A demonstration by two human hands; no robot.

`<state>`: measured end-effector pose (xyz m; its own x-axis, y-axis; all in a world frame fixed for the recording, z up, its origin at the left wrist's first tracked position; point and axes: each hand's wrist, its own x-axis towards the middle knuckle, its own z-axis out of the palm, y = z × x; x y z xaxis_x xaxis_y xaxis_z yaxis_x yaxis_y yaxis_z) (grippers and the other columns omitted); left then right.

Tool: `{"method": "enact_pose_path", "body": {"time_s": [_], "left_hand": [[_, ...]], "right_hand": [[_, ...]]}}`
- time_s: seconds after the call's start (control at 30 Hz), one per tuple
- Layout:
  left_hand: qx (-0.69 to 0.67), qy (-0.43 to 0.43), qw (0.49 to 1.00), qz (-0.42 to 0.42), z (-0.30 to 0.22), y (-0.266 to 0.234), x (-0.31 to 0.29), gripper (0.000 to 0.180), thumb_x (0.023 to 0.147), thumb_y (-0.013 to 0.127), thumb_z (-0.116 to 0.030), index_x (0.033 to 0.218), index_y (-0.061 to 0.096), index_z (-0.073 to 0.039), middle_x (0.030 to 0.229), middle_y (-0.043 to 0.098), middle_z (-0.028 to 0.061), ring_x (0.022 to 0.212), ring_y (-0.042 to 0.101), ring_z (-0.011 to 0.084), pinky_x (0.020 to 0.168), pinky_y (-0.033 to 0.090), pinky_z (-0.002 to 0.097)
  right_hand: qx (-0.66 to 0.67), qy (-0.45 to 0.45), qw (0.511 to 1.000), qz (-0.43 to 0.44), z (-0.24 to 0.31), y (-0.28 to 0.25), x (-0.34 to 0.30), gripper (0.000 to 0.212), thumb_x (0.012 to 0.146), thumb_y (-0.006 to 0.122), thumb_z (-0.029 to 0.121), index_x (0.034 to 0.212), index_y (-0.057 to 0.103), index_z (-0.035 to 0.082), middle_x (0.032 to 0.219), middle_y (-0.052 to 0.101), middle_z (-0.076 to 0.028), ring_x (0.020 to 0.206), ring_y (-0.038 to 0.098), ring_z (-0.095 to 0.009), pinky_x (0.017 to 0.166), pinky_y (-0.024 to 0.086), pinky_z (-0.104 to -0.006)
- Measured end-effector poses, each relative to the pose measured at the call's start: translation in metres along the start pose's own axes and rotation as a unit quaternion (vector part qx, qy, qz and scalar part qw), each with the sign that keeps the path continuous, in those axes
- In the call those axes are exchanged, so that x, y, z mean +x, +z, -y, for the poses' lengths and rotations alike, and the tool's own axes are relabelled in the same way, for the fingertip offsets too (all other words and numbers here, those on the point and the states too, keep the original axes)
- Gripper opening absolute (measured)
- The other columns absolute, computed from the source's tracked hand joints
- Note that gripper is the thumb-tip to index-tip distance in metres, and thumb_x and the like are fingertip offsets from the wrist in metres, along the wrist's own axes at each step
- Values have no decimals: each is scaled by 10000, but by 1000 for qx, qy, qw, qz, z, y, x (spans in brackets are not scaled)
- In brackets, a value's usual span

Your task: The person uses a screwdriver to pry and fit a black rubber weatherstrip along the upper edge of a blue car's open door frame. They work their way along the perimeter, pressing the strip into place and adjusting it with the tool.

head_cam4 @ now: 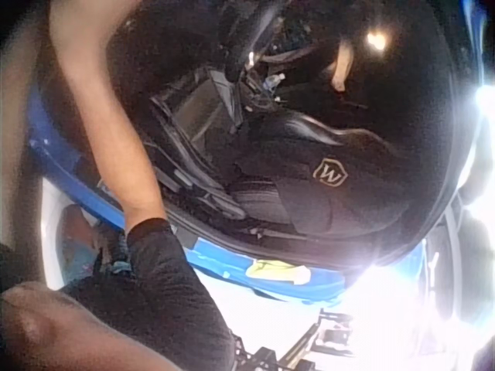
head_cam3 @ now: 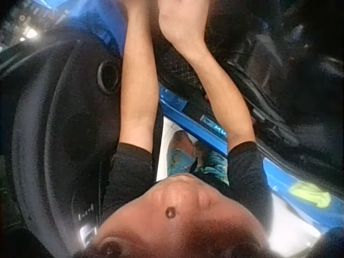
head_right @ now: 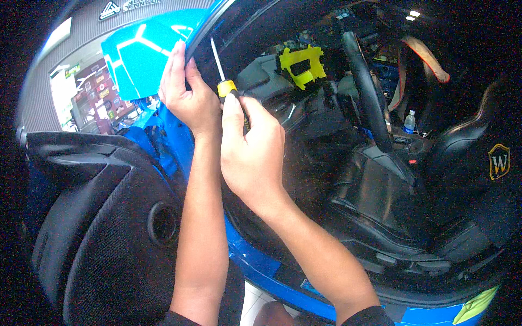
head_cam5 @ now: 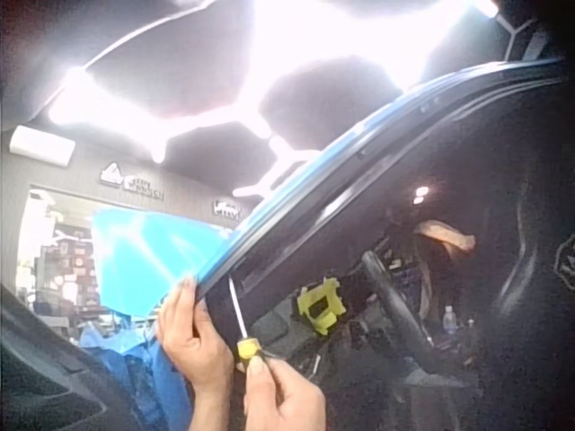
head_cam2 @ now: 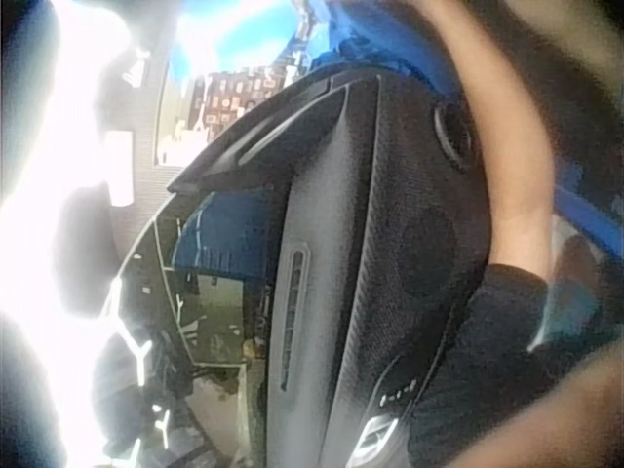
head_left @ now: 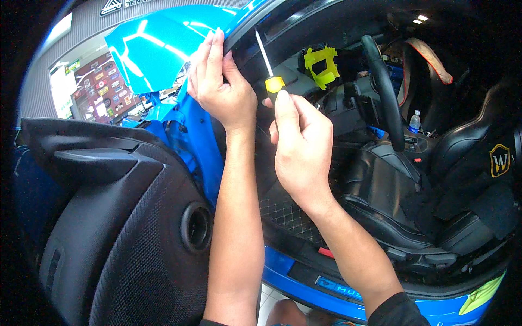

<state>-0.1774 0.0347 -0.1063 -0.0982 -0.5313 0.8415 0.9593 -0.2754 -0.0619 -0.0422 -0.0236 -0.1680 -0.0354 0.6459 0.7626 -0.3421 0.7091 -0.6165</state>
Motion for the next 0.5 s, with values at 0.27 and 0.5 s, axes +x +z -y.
{"method": "enact_pose_path", "body": {"time_s": [0.27,0.5], "left_hand": [[12,-3,1000,6,0,-3,1,333,919,639,-91,1239,726,-127,1220,716,93,1171,639,274,1053,394,410],[10,-5,1000,9,-2,-1,0,334,917,640,-87,1239,725,-122,1222,715,95,1171,639,274,1056,392,407]], "right_hand": [[1,6,1000,2,2,-2,0,320,1072,513,262,1058,693,-1,623,513,34,554,435,-11,504,327,-206],[-5,2,1000,-1,3,-3,0,322,1072,511,262,1067,691,-5,621,510,35,548,432,-15,498,325,-211]]}}
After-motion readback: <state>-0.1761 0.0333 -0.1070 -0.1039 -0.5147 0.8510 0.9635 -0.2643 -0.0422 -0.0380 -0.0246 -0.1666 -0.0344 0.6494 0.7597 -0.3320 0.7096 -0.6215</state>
